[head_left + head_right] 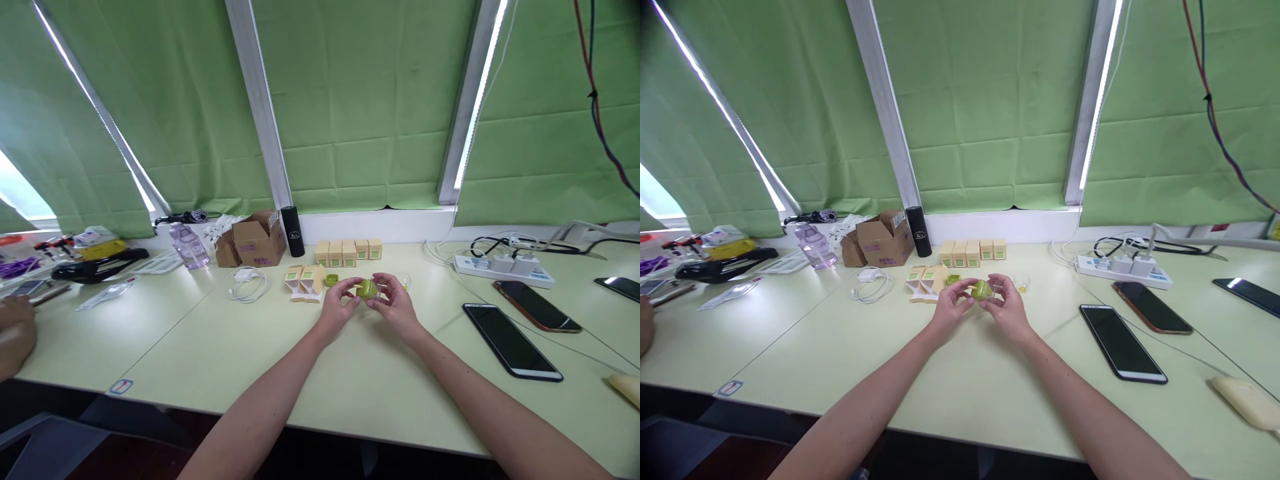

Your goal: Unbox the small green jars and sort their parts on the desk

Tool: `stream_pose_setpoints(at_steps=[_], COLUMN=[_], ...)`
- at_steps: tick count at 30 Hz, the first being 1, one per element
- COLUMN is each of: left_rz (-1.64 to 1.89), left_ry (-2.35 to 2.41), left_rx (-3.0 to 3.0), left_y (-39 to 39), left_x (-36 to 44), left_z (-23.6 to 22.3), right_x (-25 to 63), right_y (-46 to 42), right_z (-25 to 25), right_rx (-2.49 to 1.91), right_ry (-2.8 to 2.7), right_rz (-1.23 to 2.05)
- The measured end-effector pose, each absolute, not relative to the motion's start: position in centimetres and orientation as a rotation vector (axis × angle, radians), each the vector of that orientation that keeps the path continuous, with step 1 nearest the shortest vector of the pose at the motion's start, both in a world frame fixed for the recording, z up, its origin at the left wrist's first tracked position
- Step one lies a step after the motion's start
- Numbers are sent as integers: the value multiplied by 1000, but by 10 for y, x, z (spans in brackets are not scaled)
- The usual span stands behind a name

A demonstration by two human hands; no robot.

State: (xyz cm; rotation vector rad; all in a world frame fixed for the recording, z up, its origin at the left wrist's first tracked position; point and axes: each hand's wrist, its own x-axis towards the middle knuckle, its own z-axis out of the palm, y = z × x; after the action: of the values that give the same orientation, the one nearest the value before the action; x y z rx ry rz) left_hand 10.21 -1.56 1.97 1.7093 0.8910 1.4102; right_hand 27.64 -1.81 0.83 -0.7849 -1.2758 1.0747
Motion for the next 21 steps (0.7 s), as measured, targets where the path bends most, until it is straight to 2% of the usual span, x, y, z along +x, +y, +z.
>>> stream_pose_setpoints(at_steps=[12,21], left_rz=[1700,1565], left_ry=[1081,1163], left_rx=[1874,2075], left_y=[-18,-25], left_x=[105,106], left_z=[25,24], right_x=[273,273], right_y=[-24,-24], right_z=[8,5], right_rx=[-756,-857], right_ry=[-1385,-1531], right_rz=[1062,939])
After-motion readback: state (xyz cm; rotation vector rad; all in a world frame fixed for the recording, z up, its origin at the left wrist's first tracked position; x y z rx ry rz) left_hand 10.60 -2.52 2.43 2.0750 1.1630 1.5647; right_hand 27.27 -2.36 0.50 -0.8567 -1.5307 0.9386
